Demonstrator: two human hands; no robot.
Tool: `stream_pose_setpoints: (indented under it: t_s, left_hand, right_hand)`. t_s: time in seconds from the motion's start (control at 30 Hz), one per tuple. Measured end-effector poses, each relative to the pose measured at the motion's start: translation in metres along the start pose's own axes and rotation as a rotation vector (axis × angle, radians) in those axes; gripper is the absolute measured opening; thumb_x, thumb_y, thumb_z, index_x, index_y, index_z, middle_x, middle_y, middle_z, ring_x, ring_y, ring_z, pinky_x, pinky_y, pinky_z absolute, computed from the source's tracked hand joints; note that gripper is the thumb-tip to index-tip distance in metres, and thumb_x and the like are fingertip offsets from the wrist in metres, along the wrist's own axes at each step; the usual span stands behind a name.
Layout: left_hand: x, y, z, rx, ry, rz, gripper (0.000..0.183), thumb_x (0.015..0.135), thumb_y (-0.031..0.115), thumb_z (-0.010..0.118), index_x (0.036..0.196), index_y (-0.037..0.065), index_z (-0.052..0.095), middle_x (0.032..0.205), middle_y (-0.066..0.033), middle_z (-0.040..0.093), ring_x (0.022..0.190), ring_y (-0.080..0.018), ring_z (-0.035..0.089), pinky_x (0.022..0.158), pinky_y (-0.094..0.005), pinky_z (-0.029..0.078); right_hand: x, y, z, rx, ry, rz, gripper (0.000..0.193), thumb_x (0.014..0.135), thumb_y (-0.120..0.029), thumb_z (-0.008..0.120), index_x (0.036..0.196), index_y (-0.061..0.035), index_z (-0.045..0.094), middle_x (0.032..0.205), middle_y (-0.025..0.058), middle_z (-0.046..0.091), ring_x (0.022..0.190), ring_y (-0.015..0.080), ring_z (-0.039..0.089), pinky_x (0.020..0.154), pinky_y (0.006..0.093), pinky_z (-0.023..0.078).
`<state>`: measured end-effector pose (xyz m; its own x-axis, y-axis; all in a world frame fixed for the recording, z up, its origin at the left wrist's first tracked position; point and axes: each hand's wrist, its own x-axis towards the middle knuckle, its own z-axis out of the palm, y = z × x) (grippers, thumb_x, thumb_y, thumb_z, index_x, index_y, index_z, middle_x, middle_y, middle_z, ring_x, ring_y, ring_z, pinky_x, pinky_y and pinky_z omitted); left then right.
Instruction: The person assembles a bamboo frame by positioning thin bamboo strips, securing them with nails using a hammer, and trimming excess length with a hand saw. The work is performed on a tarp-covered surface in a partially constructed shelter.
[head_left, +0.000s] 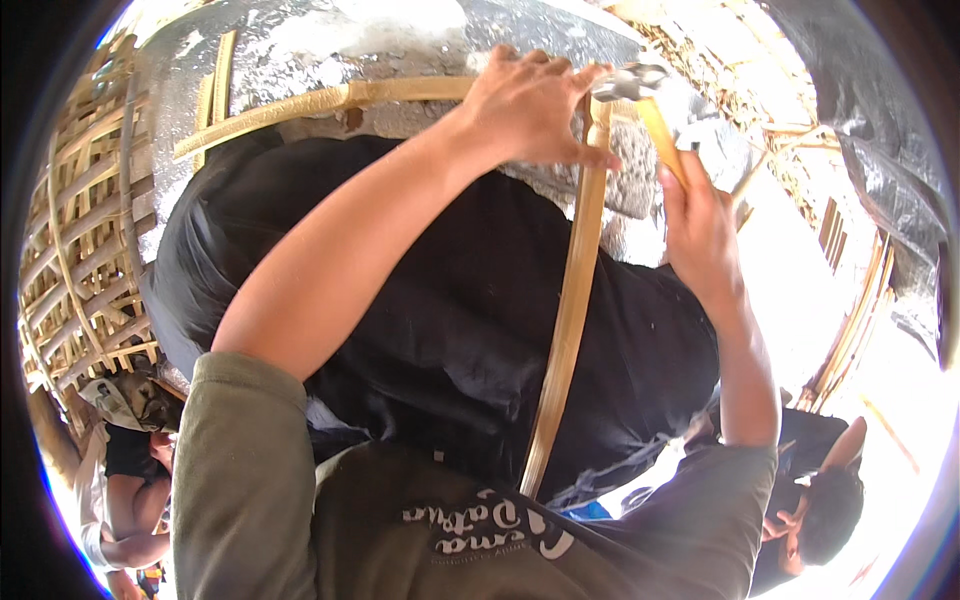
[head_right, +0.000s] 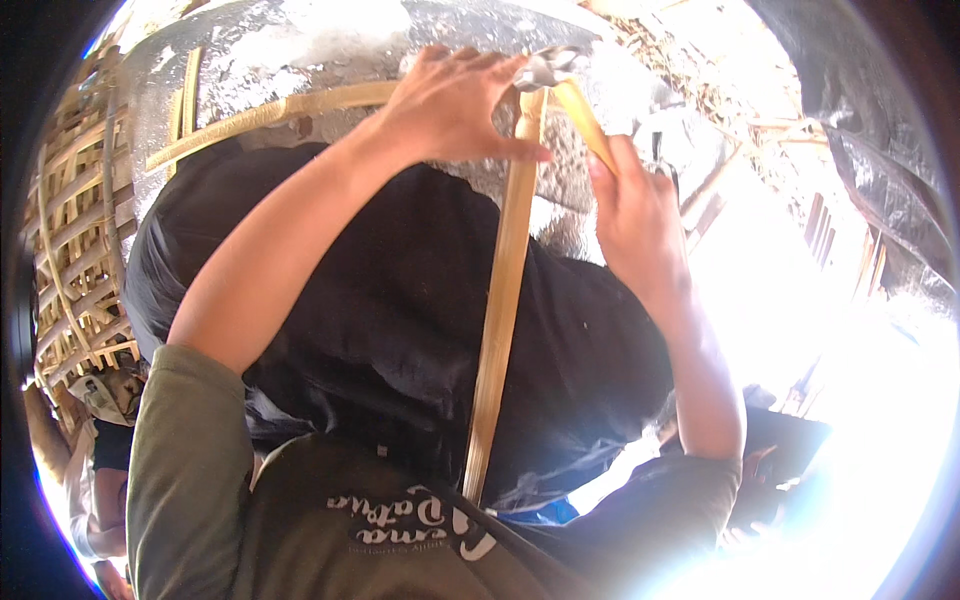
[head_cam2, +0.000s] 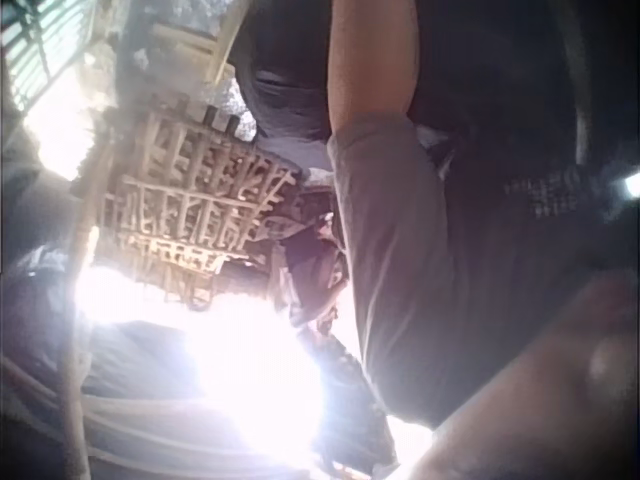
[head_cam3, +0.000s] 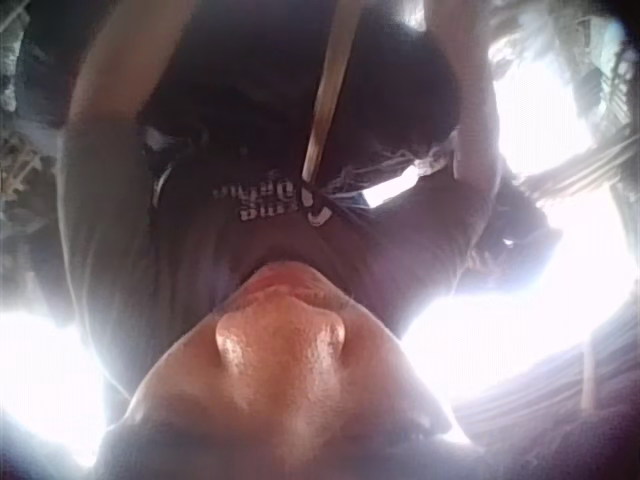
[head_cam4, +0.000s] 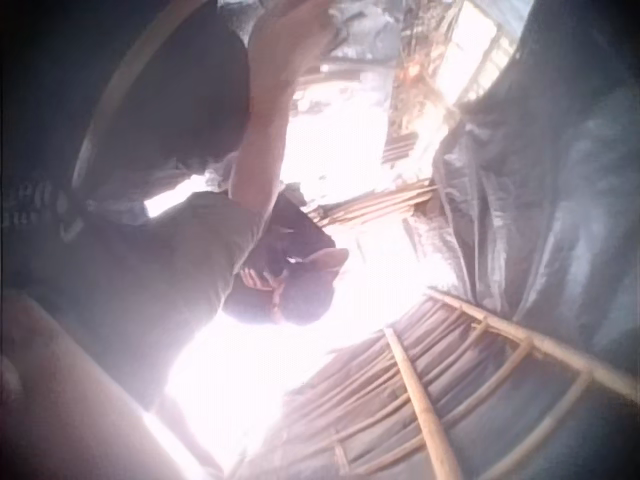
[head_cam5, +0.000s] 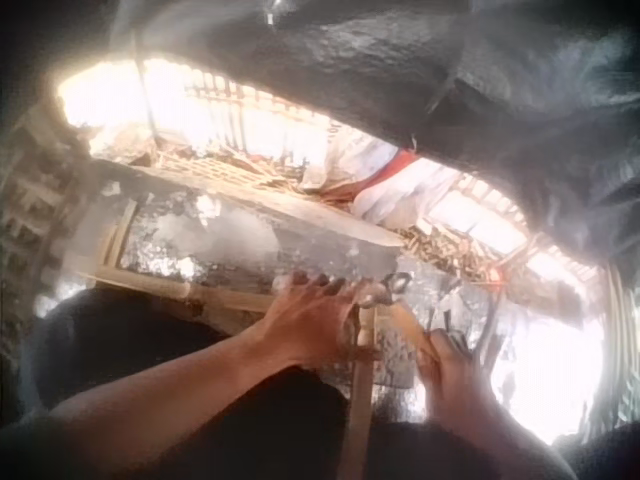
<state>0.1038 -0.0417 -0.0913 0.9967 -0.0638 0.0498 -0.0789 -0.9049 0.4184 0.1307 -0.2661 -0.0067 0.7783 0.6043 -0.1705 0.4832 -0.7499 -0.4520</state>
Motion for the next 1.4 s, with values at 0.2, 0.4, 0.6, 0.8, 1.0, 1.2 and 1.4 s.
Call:
stream_pose_setpoints:
  t_s: [0.2, 0.4, 0.6, 0.8, 1.0, 1.2, 1.4]
  left_hand:
    - [0.004, -0.005, -0.006, -0.011, -0.052, -0.021, 0.113, 0.067, 0.092, 0.061, 0.151, 0.019, 0.047, 0.122, -0.0121, 0.069, 0.124, -0.0318, 0.060, 0.111, -0.0509, 0.035]
    - [0.001, -0.003, -0.004, -0.038, -0.007, 0.004, 0.112, 0.067, 0.093, 0.060, 0.151, 0.020, 0.047, 0.125, -0.0125, 0.068, 0.125, -0.0323, 0.059, 0.111, -0.0522, 0.035]
    - [0.004, -0.002, -0.006, -0.049, -0.036, 0.017, 0.116, 0.065, 0.097, 0.056, 0.152, 0.021, 0.046, 0.121, -0.0124, 0.068, 0.123, -0.0323, 0.060, 0.110, -0.0516, 0.037]
    - [0.002, -0.001, -0.003, -0.029, -0.016, 0.019, 0.115, 0.066, 0.096, 0.056, 0.152, 0.018, 0.046, 0.116, -0.0115, 0.070, 0.121, -0.0314, 0.061, 0.108, -0.0515, 0.037]
    - [0.000, -0.002, 0.001, -0.015, 0.033, 0.029, 0.113, 0.067, 0.093, 0.060, 0.152, 0.019, 0.047, 0.123, -0.0127, 0.068, 0.124, -0.0336, 0.059, 0.109, -0.0509, 0.037]
    - [0.003, -0.002, -0.007, -0.028, -0.048, -0.007, 0.111, 0.067, 0.092, 0.061, 0.151, 0.019, 0.048, 0.127, -0.0131, 0.067, 0.126, -0.0323, 0.058, 0.109, -0.0518, 0.036]
    - [0.001, -0.002, 0.003, -0.003, 0.066, 0.021, 0.110, 0.068, 0.092, 0.060, 0.150, 0.020, 0.049, 0.121, -0.0138, 0.068, 0.123, -0.0321, 0.060, 0.108, -0.0512, 0.036]
  right_hand:
    - [-0.003, 0.005, 0.004, -0.057, 0.056, 0.001, 0.020, 0.107, -0.021, 0.048, 0.110, -0.0028, 0.054, 0.066, 0.0199, 0.057, 0.056, 0.0392, 0.060, 0.055, 0.0498, 0.044]
    - [-0.002, 0.020, 0.009, -0.108, 0.110, -0.027, 0.021, 0.108, -0.019, 0.047, 0.107, -0.0020, 0.058, 0.060, 0.0091, 0.053, 0.050, 0.0176, 0.053, 0.050, 0.0358, 0.042]
    - [-0.004, 0.020, 0.009, -0.084, 0.095, 0.025, 0.019, 0.107, -0.018, 0.049, 0.113, -0.0012, 0.054, 0.065, 0.0194, 0.060, 0.059, 0.0365, 0.064, 0.055, 0.0469, 0.046]
    - [-0.012, 0.024, 0.009, 0.173, 0.345, 0.041, 0.018, 0.106, -0.018, 0.050, 0.112, -0.0015, 0.049, 0.068, 0.0232, 0.062, 0.061, 0.0443, 0.064, 0.054, 0.0510, 0.045]
    - [-0.008, 0.024, 0.010, -0.010, 0.244, -0.044, 0.018, 0.107, -0.020, 0.049, 0.115, -0.0043, 0.051, 0.069, 0.0232, 0.061, 0.064, 0.0432, 0.062, 0.057, 0.0500, 0.046]
    - [0.003, 0.004, -0.010, -0.111, 0.010, 0.072, 0.015, 0.105, -0.020, 0.051, 0.113, -0.0070, 0.053, 0.071, 0.0235, 0.064, 0.068, 0.0455, 0.065, 0.058, 0.0525, 0.047]
    - [-0.001, 0.012, -0.002, -0.007, 0.145, -0.039, 0.018, 0.107, -0.019, 0.050, 0.107, -0.0014, 0.051, 0.064, 0.0193, 0.059, 0.055, 0.0356, 0.060, 0.052, 0.0443, 0.044]
